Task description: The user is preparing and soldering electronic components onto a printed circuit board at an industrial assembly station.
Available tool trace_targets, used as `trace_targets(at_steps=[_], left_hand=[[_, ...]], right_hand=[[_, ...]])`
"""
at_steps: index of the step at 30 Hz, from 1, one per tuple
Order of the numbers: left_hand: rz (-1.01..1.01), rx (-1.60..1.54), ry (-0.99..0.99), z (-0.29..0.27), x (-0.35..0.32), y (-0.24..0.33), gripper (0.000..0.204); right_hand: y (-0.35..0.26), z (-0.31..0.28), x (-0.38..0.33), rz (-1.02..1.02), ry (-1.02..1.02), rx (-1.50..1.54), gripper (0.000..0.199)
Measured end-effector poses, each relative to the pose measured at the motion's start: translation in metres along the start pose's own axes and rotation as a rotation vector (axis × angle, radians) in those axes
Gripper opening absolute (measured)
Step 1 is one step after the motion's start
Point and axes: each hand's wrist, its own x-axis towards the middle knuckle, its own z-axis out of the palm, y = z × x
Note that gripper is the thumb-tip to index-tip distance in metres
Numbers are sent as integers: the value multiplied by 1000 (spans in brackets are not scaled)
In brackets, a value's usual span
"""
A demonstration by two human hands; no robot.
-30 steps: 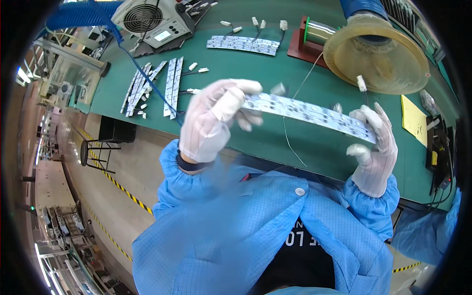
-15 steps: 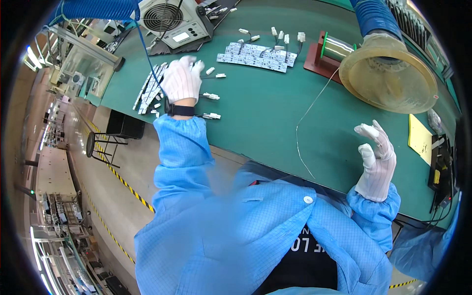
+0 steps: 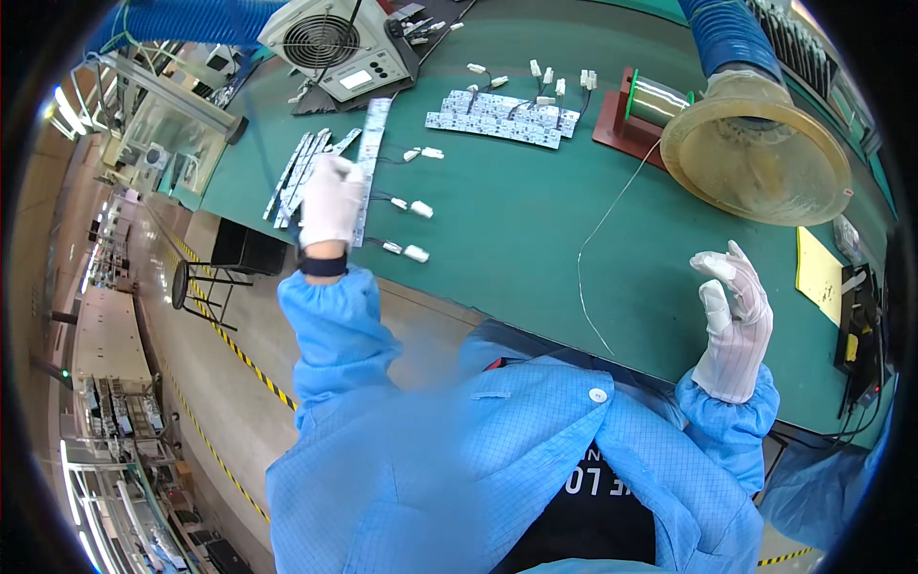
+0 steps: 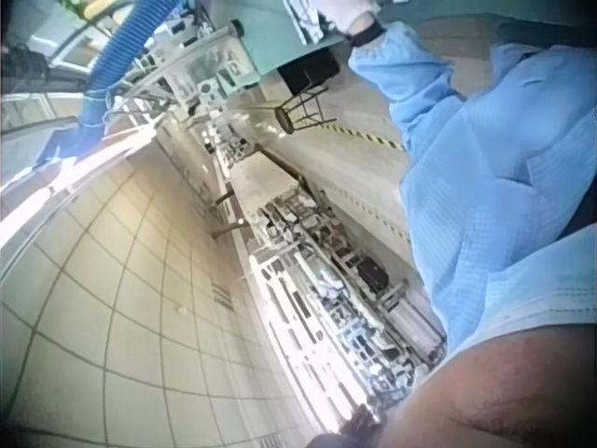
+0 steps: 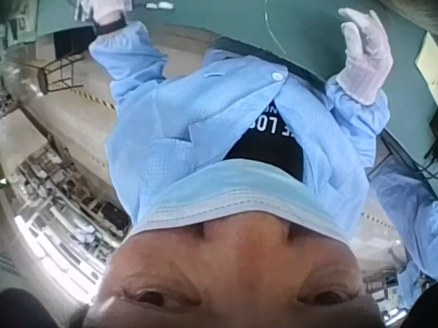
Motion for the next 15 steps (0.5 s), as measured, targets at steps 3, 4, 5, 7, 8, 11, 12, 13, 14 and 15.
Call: trace_targets(at_steps=[3,4,5,7,8,11,12,13,14,15], left_hand=[[101,-332,151,-27,-7,10,32],[155,-426,195,-33,-10,12,37],[141,-582,230,-39,-16,21,41],[93,-842,258,-50,-30,44,45],[54,-920,248,-51,-37,55,44],[-32,-1462,8,-40,-59,105,40],[-104,-1580,-221,-34,-69,109,39],[-143,-1687,-397,-23,-79,119,37],[-179,-1681,-481,-12,-91,135,36],[-245,-1660,-481,-10,-106,154,36]], right_hand=[[-2,0,0,-37,6,-17,16],[-3,0,-1,-35,8,-21,16],[-3,1,0,-51,9,-22,16],[-5,2,1,-61,12,-25,16],[-6,3,1,-55,6,-6,16],[-14,3,0,-32,-12,55,16],[-18,5,0,-24,-30,107,17],[-25,9,-1,-23,-61,112,20],[-30,8,-2,-42,-99,122,33],[-38,13,-4,20,-124,144,42]])
